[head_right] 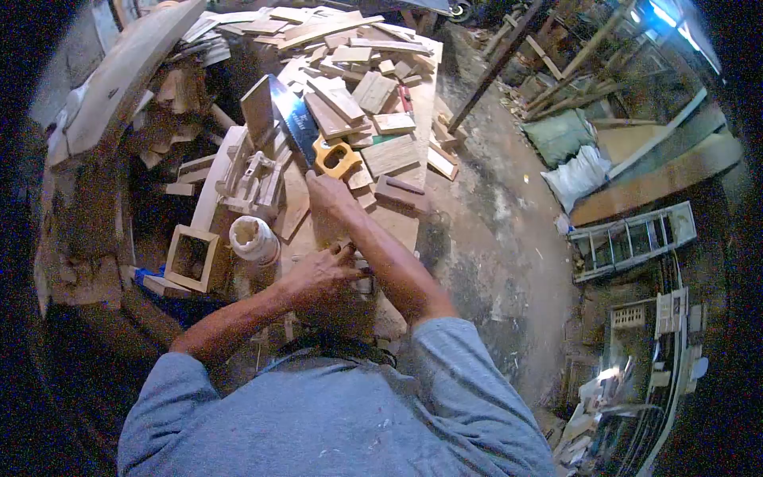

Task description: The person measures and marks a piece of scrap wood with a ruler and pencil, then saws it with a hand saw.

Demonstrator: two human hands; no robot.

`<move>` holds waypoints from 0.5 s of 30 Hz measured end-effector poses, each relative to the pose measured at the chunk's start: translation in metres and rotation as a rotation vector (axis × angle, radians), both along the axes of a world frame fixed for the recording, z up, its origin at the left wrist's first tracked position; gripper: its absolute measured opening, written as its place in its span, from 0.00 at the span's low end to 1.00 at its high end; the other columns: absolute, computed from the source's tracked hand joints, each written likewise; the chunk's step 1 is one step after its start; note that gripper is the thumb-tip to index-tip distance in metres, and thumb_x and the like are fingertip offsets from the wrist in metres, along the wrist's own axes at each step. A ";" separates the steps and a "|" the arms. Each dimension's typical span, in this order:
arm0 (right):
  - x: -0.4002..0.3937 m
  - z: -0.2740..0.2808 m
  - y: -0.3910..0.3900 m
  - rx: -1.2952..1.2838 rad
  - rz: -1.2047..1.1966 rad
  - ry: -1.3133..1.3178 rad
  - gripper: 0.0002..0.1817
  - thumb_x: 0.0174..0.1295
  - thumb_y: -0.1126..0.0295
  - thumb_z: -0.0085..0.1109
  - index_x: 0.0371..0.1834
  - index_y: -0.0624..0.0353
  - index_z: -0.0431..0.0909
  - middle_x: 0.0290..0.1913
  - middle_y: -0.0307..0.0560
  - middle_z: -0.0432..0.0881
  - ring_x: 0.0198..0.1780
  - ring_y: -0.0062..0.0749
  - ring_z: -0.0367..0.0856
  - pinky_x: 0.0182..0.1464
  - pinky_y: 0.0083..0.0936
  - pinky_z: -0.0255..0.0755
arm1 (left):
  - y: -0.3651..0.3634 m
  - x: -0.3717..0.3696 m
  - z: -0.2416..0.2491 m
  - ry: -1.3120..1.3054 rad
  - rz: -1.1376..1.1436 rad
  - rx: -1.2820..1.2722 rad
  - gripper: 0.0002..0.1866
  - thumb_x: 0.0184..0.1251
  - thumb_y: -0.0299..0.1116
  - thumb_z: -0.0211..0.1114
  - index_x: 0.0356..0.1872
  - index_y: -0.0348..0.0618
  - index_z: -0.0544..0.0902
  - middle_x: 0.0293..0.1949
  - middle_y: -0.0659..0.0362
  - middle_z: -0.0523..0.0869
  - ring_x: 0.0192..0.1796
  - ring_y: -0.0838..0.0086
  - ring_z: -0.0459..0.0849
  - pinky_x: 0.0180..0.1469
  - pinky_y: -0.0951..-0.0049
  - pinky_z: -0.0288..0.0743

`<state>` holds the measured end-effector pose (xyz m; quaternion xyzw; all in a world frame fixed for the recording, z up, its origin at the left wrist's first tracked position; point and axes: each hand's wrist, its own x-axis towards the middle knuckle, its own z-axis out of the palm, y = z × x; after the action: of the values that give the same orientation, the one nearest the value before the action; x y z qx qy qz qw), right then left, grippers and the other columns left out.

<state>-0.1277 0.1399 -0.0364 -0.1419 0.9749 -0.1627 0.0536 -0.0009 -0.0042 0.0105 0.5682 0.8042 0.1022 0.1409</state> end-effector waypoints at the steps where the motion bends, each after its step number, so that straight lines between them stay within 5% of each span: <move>1: 0.002 0.000 -0.002 0.018 -0.005 -0.009 0.13 0.67 0.70 0.56 0.49 0.63 0.67 0.43 0.65 0.87 0.46 0.64 0.87 0.46 0.55 0.80 | 0.000 0.000 -0.009 -0.001 0.001 0.023 0.33 0.61 0.34 0.68 0.71 0.66 0.76 0.68 0.43 0.71 0.65 0.49 0.75 0.63 0.56 0.79; 5: 0.017 0.015 0.001 -0.010 0.028 -0.050 0.17 0.64 0.71 0.58 0.55 0.57 0.71 0.38 0.63 0.87 0.45 0.62 0.88 0.45 0.52 0.81 | -0.003 -0.001 -0.018 0.019 0.006 0.082 0.33 0.60 0.35 0.68 0.71 0.63 0.76 0.70 0.43 0.71 0.65 0.50 0.75 0.66 0.56 0.76; 9: 0.032 0.049 0.023 -0.132 0.068 0.139 0.10 0.60 0.69 0.61 0.43 0.55 0.84 0.35 0.59 0.87 0.43 0.56 0.88 0.47 0.47 0.81 | -0.005 0.002 0.002 0.005 0.019 0.011 0.34 0.60 0.35 0.69 0.72 0.62 0.75 0.70 0.43 0.71 0.65 0.48 0.75 0.66 0.53 0.76; 10: 0.048 0.073 0.030 -0.335 0.033 0.203 0.14 0.57 0.71 0.62 0.46 0.56 0.90 0.37 0.60 0.87 0.36 0.53 0.87 0.43 0.42 0.80 | -0.003 -0.001 0.003 0.007 -0.007 0.008 0.38 0.60 0.35 0.69 0.75 0.66 0.72 0.68 0.45 0.72 0.63 0.49 0.78 0.60 0.51 0.81; 13: 0.100 0.121 0.055 -0.563 -0.072 0.322 0.19 0.59 0.82 0.57 0.55 0.63 0.83 0.36 0.46 0.86 0.34 0.21 0.83 0.37 0.23 0.78 | 0.002 0.000 -0.005 0.092 -0.020 0.113 0.43 0.62 0.36 0.69 0.78 0.80 0.63 0.58 0.47 0.73 0.52 0.51 0.84 0.50 0.57 0.85; 15: 0.152 0.152 0.063 -0.628 -0.278 0.276 0.19 0.60 0.82 0.60 0.57 0.64 0.80 0.37 0.43 0.84 0.37 0.20 0.81 0.40 0.22 0.78 | 0.001 0.000 -0.005 0.096 -0.023 0.134 0.45 0.59 0.38 0.72 0.79 0.80 0.63 0.58 0.48 0.73 0.53 0.52 0.83 0.51 0.57 0.85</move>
<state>0.0244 0.2025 0.1155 -0.0382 0.8855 -0.4390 -0.1474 -0.0010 -0.0037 0.0053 0.5898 0.7949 0.1266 0.0650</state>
